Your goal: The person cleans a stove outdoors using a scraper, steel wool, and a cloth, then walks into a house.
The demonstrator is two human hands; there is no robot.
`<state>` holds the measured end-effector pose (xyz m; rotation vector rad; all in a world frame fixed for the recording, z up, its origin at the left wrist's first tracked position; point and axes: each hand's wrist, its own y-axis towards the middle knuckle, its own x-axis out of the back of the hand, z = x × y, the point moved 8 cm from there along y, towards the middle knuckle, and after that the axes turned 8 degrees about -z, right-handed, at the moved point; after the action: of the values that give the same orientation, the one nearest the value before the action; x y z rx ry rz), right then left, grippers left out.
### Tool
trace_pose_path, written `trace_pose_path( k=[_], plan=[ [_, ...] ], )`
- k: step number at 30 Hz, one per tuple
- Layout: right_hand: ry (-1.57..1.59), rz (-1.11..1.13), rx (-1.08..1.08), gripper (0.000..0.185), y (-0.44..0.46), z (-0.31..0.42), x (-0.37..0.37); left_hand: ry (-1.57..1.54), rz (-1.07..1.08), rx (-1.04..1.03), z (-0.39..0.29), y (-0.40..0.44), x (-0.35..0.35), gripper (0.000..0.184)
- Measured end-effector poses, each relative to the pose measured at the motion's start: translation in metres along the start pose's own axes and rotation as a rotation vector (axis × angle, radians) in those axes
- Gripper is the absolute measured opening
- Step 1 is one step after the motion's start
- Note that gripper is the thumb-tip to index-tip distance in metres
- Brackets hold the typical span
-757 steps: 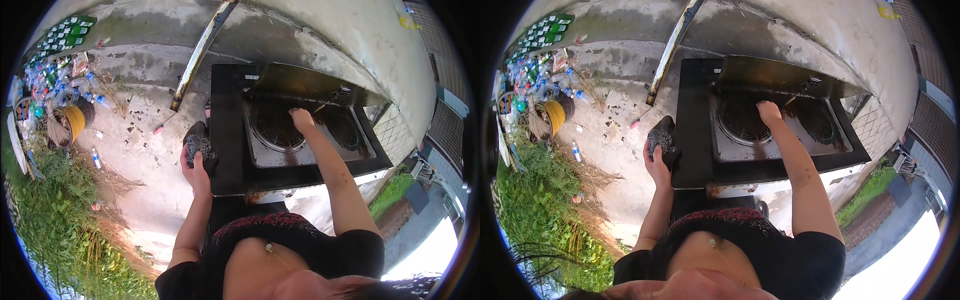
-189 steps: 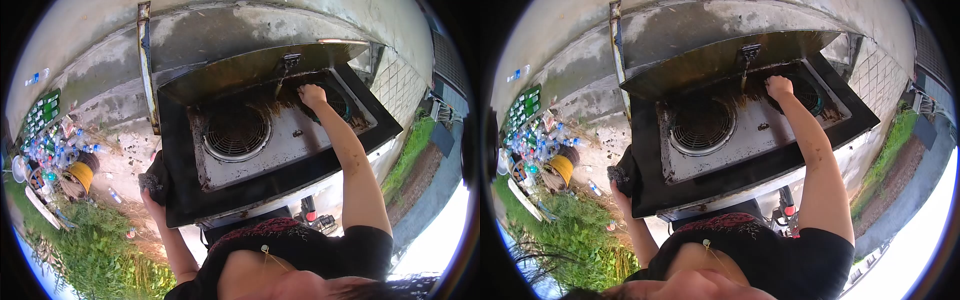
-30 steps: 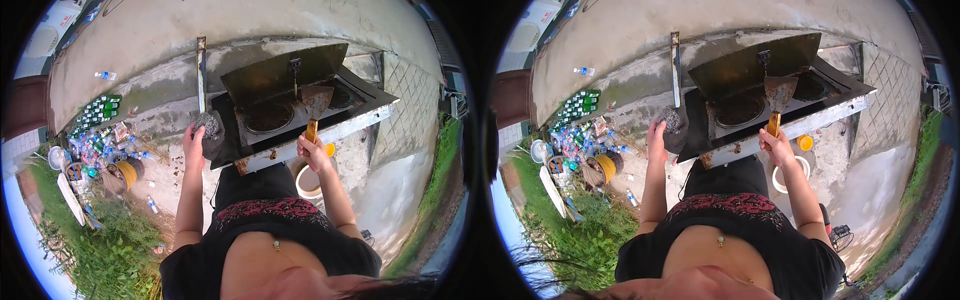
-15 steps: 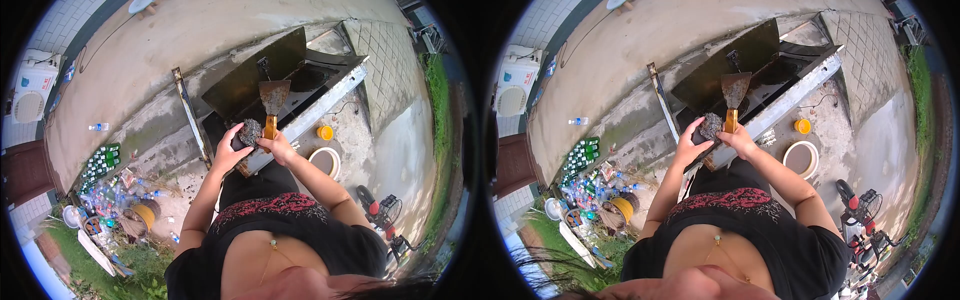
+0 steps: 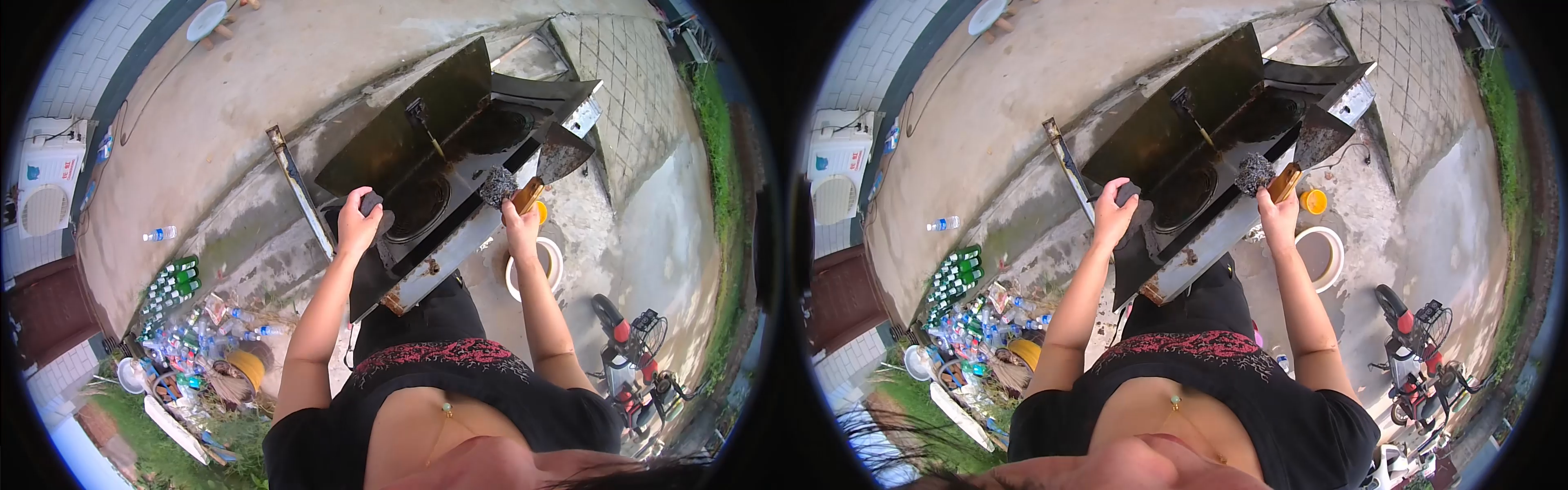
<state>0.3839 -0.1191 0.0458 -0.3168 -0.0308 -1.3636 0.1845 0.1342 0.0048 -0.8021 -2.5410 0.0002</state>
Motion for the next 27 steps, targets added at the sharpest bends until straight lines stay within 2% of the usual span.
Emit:
trace_pose_path(
  k=[2, 3, 4, 5, 6, 8, 9, 10, 11, 13, 14, 16, 17, 20, 21, 24, 25, 27],
  plan=[
    [0.027, -0.021, 0.015, 0.012, 0.014, 0.003, -0.002, -0.046, 0.075, -0.142, -0.003, 0.027, -0.041, 0.046],
    [0.037, -0.058, 0.012, 0.011, 0.022, -0.004, -0.001, -0.126, 0.146, -0.096, 0.01, 0.039, -0.067, 0.051],
    [-0.042, -0.086, 0.108, 0.013, 0.033, -0.011, 0.001, -0.207, 0.216, -0.05, 0.022, 0.052, -0.093, 0.057],
    [-0.014, -0.126, 0.087, 0.016, 0.038, -0.017, 0.003, -0.037, 0.265, -0.217, 0.025, 0.06, -0.114, 0.062],
    [0.011, -0.164, 0.062, 0.019, 0.039, -0.009, 0.003, 0.148, 0.351, -0.296, 0.036, 0.067, -0.137, 0.063],
    [-0.002, -0.159, -0.06, 0.025, 0.044, -0.023, 0.009, 0.394, 0.492, -0.312, 0.096, 0.077, -0.185, 0.062],
    [0.067, -0.204, -0.006, 0.025, 0.047, -0.027, 0.012, 0.412, 0.485, -0.396, 0.119, 0.08, -0.204, 0.059],
    [0.21, -0.229, 0.12, 0.028, 0.053, -0.043, 0.021, 0.459, 0.474, -0.355, 0.133, 0.087, -0.218, 0.058],
    [0.21, -0.256, 0.117, 0.028, 0.051, -0.057, 0.035, 0.505, 0.464, -0.311, 0.145, 0.092, -0.234, 0.056],
    [0.495, -0.305, 0.071, 0.035, 0.049, -0.064, 0.044, 0.582, 0.406, -0.283, 0.161, 0.101, -0.26, 0.049],
    [0.782, -0.329, 0.026, 0.04, 0.048, -0.065, 0.043, 0.575, 0.396, -0.306, 0.164, 0.104, -0.269, 0.047],
    [0.549, -0.384, 0.159, 0.041, 0.043, -0.068, 0.054, 0.563, 0.378, -0.356, 0.161, 0.111, -0.279, 0.043],
    [0.433, -0.422, 0.221, 0.042, 0.04, -0.069, 0.059, 0.563, 0.335, -0.457, 0.154, 0.114, -0.28, 0.036],
    [0.059, -0.408, 0.374, 0.039, 0.033, -0.062, 0.064, 0.734, 0.478, -0.404, 0.171, 0.121, -0.299, 0.04],
    [0.012, -0.391, 0.427, 0.039, 0.034, -0.058, 0.061, 0.785, 0.485, -0.407, 0.172, 0.12, -0.297, 0.035],
    [-0.358, -0.278, 0.623, 0.038, 0.031, -0.038, 0.045, 0.839, 0.63, -0.288, 0.211, 0.105, -0.262, 0.026],
    [-0.469, -0.243, 0.765, 0.039, 0.03, -0.023, 0.03, 0.85, 0.631, -0.27, 0.212, 0.097, -0.243, 0.023],
    [0.028, -0.204, 0.468, 0.042, 0.038, -0.041, 0.035, 0.86, 0.674, -0.178, 0.215, 0.084, -0.203, 0.023]
  ],
)
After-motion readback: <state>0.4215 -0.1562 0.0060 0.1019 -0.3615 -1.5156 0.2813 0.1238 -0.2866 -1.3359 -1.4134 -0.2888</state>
